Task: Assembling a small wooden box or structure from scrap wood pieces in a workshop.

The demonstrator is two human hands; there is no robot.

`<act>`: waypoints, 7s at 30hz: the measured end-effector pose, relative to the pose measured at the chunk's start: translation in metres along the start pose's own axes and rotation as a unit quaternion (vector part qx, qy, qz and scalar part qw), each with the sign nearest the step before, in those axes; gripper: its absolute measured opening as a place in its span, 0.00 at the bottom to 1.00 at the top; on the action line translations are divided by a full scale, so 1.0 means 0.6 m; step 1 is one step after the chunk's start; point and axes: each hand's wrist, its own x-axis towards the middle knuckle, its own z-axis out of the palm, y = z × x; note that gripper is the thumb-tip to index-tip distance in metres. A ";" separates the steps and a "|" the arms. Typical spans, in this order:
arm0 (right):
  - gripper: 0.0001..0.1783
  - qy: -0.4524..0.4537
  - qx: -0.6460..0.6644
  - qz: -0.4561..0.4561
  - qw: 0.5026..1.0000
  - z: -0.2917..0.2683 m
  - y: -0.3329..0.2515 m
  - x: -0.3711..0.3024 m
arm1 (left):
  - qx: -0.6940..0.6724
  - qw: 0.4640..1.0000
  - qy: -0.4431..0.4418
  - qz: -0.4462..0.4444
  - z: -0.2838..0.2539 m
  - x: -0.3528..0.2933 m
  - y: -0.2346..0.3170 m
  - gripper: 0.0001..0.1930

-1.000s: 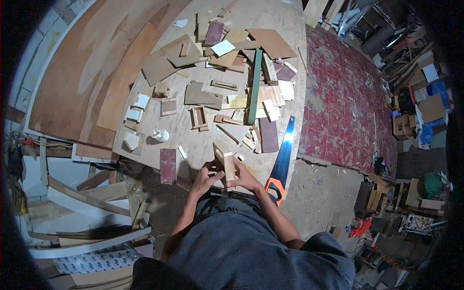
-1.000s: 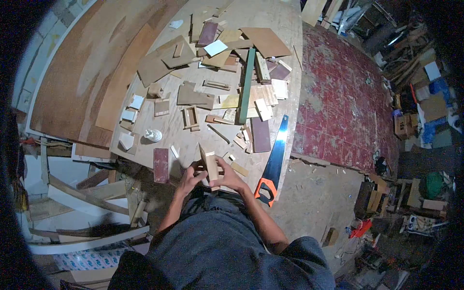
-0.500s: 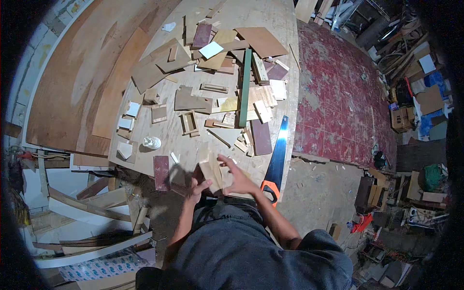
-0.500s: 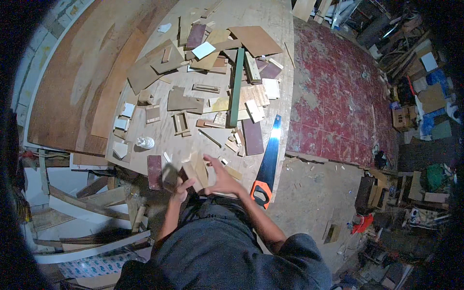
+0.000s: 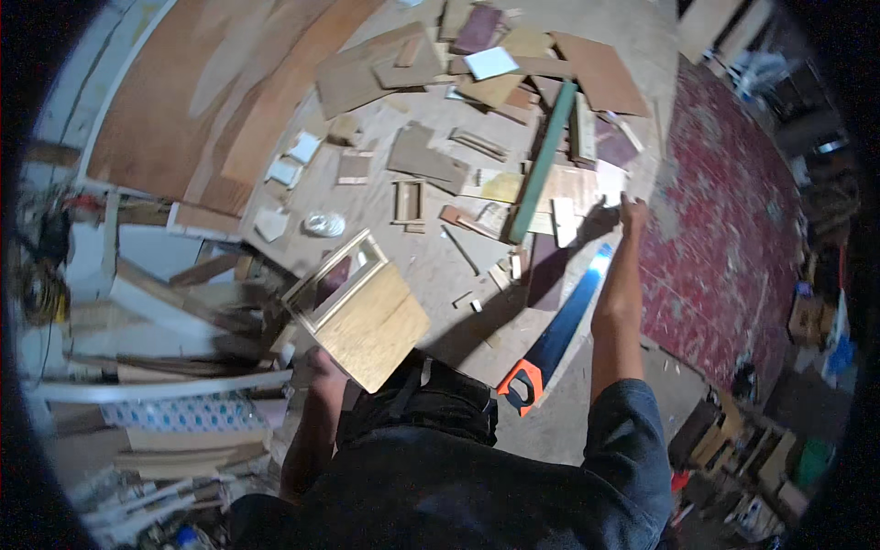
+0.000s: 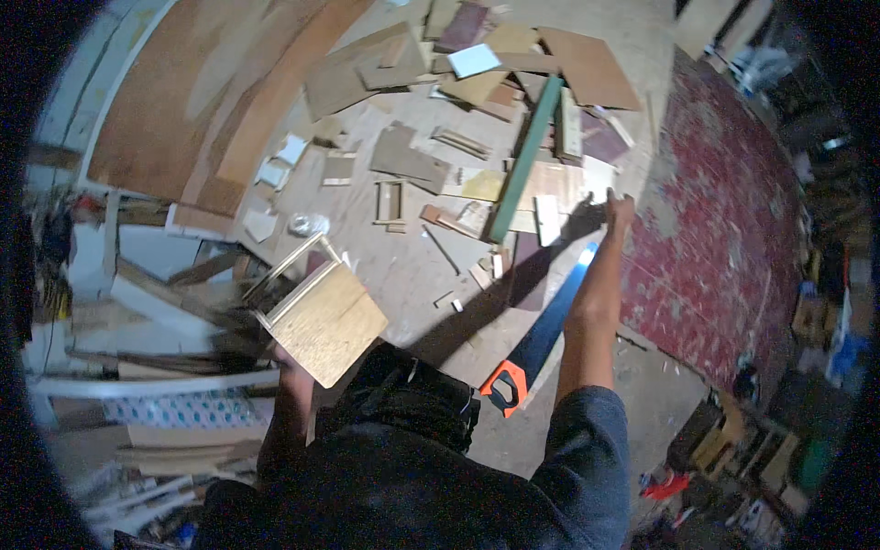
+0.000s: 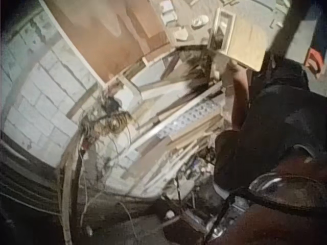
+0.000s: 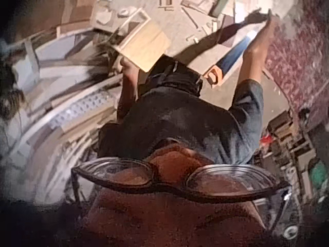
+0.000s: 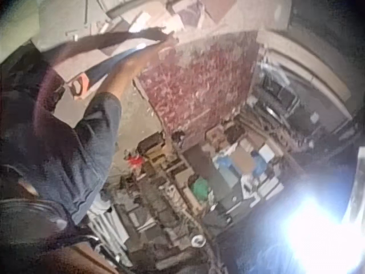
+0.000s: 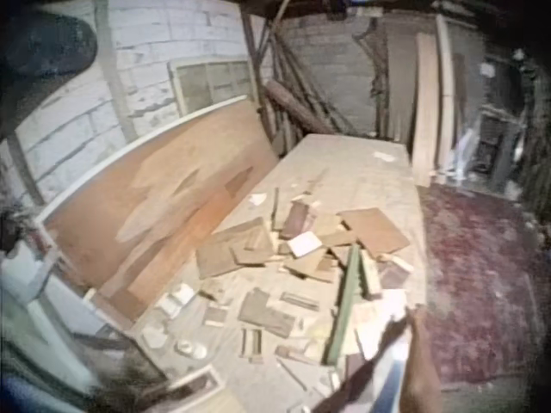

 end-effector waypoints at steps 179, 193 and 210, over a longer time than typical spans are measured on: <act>0.17 -0.223 0.517 -0.167 0.809 -0.489 -0.419 -0.818 | 0.209 0.934 -0.280 0.071 0.191 0.011 0.099 0.17; 0.10 -0.195 0.592 -0.192 0.758 -0.481 -0.425 -0.803 | 0.207 0.934 -0.285 0.059 0.194 0.011 0.103 0.19; 0.10 -0.148 0.553 -0.197 0.796 -0.477 -0.429 -0.822 | 0.177 0.935 -0.305 0.039 0.201 0.002 0.108 0.22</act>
